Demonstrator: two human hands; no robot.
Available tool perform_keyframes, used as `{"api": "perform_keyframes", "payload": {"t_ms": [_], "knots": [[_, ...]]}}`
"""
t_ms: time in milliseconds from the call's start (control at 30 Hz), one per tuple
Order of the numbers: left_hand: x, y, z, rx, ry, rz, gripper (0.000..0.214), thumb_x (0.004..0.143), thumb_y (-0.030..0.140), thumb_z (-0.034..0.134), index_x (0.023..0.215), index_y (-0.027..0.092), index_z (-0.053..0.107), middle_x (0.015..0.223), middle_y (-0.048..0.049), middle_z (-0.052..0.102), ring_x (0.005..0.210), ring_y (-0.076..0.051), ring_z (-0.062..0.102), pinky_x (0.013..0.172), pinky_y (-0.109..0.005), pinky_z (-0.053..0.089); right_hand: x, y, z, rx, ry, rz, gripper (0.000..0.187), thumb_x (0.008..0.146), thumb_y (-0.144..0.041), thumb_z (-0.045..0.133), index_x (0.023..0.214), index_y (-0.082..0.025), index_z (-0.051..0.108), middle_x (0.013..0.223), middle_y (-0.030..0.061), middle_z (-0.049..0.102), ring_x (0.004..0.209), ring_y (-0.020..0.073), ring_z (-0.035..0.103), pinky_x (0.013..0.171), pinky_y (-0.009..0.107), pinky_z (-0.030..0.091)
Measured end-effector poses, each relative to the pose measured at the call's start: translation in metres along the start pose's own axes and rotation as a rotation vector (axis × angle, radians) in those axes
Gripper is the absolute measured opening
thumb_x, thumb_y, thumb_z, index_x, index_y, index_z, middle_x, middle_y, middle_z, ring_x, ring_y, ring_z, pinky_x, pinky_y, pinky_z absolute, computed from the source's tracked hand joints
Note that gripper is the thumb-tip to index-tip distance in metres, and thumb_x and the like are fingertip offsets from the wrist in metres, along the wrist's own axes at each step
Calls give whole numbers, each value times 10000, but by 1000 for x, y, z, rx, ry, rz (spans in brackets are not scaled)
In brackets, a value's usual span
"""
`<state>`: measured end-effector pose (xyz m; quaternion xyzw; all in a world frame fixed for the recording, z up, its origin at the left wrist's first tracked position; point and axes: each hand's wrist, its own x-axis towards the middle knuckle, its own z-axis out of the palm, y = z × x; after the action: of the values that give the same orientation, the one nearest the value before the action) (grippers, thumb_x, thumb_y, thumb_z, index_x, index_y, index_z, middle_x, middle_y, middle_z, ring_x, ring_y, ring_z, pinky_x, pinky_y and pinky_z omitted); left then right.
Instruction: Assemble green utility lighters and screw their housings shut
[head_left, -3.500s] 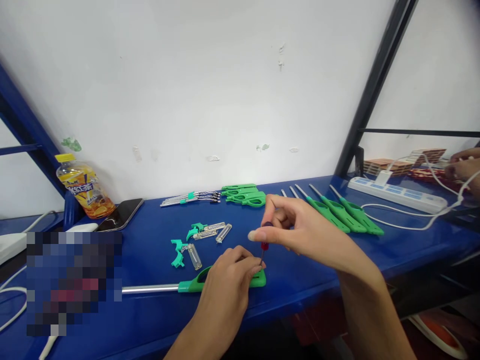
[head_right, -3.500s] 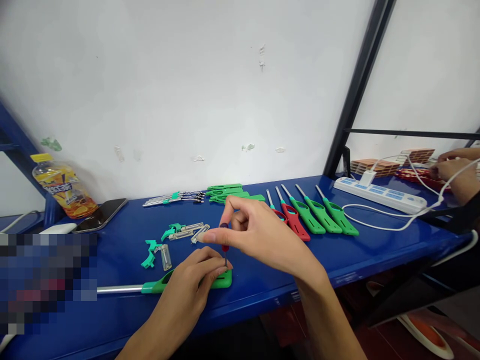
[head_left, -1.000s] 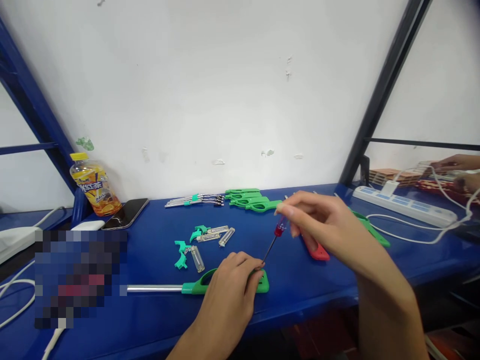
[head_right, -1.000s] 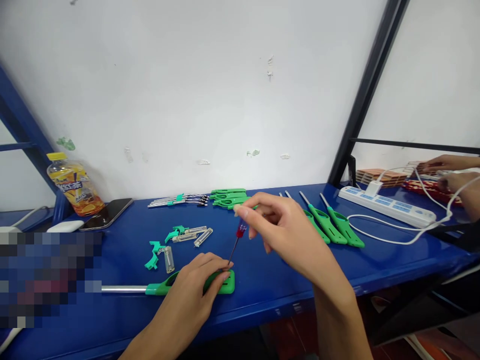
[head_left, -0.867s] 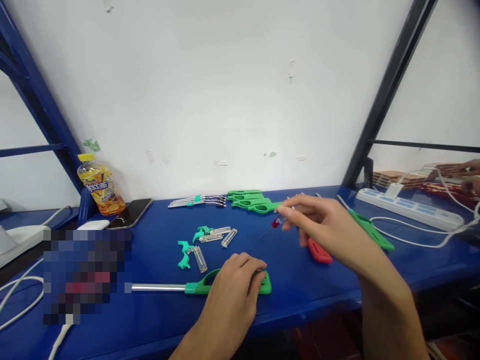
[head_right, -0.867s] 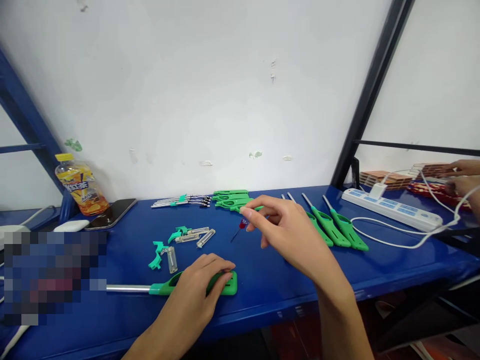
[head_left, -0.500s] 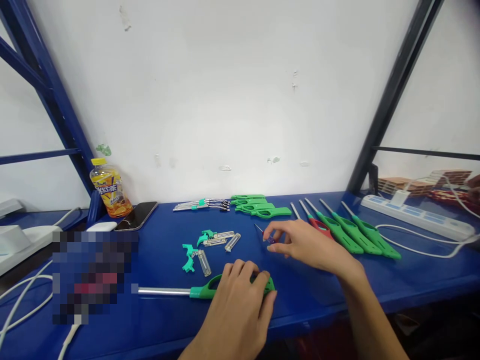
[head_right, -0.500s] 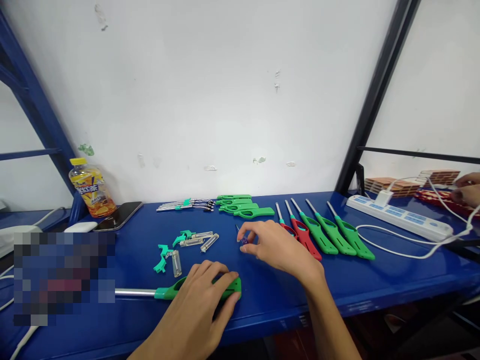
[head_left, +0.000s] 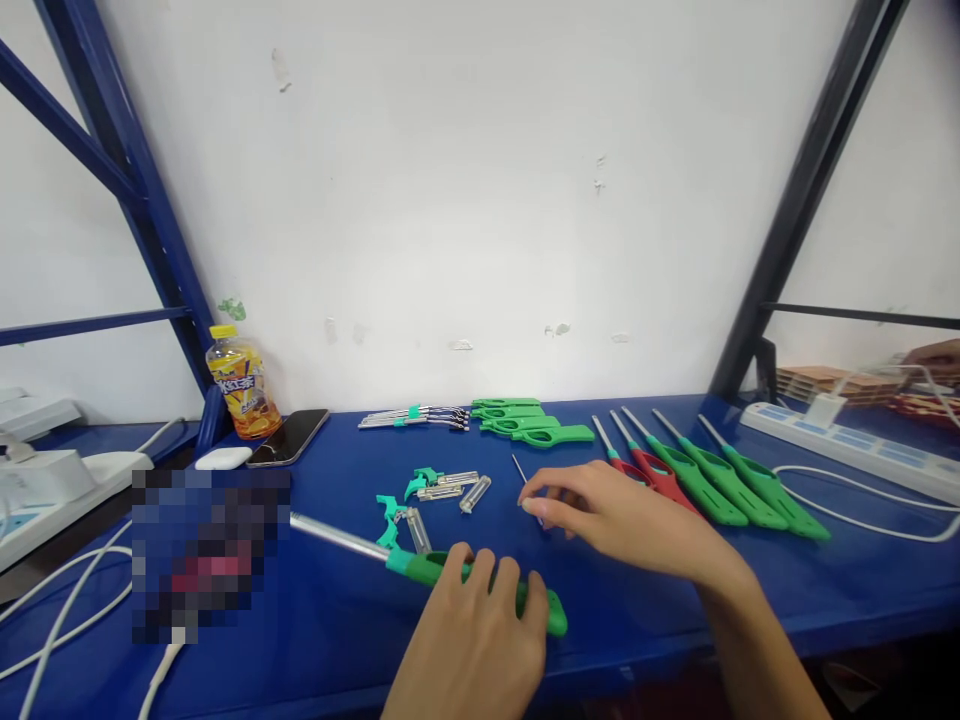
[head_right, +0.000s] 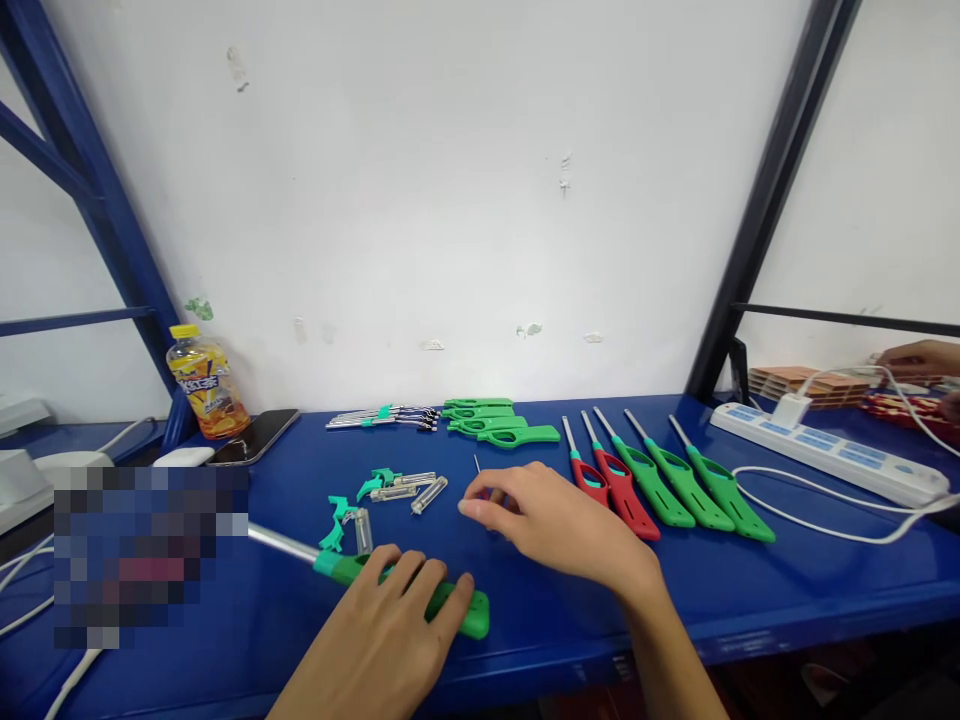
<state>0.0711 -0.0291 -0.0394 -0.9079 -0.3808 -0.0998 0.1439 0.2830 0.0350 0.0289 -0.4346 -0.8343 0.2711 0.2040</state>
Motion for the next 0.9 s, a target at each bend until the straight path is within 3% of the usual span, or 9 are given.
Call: {"api": "perform_keyframes", "payload": {"t_ms": [100,200,333,433,500,567,633,767,900], "knots": [[-3,4,4,4,190,50,227,995,109,570,1084,188,763,903,-92,738,907,-297,717,1032,-529,520,0,-12,4,96,-15,-22,430,1104,-555,458,1108,-246,756,947,23,772,832,193,708,757,296,507],[-1,9,8,-44,325,116,216,962,77,608,905,222,758,893,-65,740,980,-293,727,1111,-556,487,3,-19,9,181,-45,-29,443,1086,-585,489,1024,-227,742,917,18,744,790,176,670,711,275,506],[7,10,3,-132,440,167,265,940,49,586,865,240,753,1117,-79,760,1177,-304,698,1144,-555,504,8,-20,13,294,-57,23,458,1046,-617,549,920,-204,705,758,-3,648,648,153,606,587,259,491],[8,8,-6,-382,497,56,267,977,91,554,996,265,756,1374,-89,678,1322,-316,630,1106,-517,552,11,-17,11,375,-1,67,471,1060,-611,503,922,-198,683,715,-5,627,629,156,623,576,261,513],[6,8,-12,-530,503,-71,343,998,110,517,1241,276,693,1503,-129,580,1312,-304,637,1019,-447,610,13,-13,8,411,74,72,484,1065,-619,467,971,-195,679,703,-11,622,625,157,637,585,264,518],[5,10,-15,-696,481,-205,478,1020,155,495,1480,282,512,1557,-169,508,1247,-280,670,949,-402,636,15,-9,6,430,137,58,509,1047,-655,477,1016,-189,678,711,-14,622,616,155,638,578,265,504],[7,13,-17,-959,388,-333,602,1022,230,531,1586,317,341,1524,-153,530,1115,-242,714,915,-386,637,17,-7,5,436,168,43,533,1019,-692,511,1021,-185,674,733,-7,635,622,159,643,565,266,484],[17,14,-14,-1481,205,-533,720,979,344,619,1602,338,259,1176,-54,669,679,-125,668,617,-261,566,18,-8,8,408,196,41,497,1007,-677,561,962,-191,649,743,0,647,632,164,645,555,268,457],[24,10,-1,-1627,184,-642,626,1022,383,511,1590,301,263,773,79,547,414,-62,397,420,-181,330,20,-14,18,328,201,52,442,1009,-613,610,843,-204,630,650,-26,610,590,159,637,568,271,435]]}}
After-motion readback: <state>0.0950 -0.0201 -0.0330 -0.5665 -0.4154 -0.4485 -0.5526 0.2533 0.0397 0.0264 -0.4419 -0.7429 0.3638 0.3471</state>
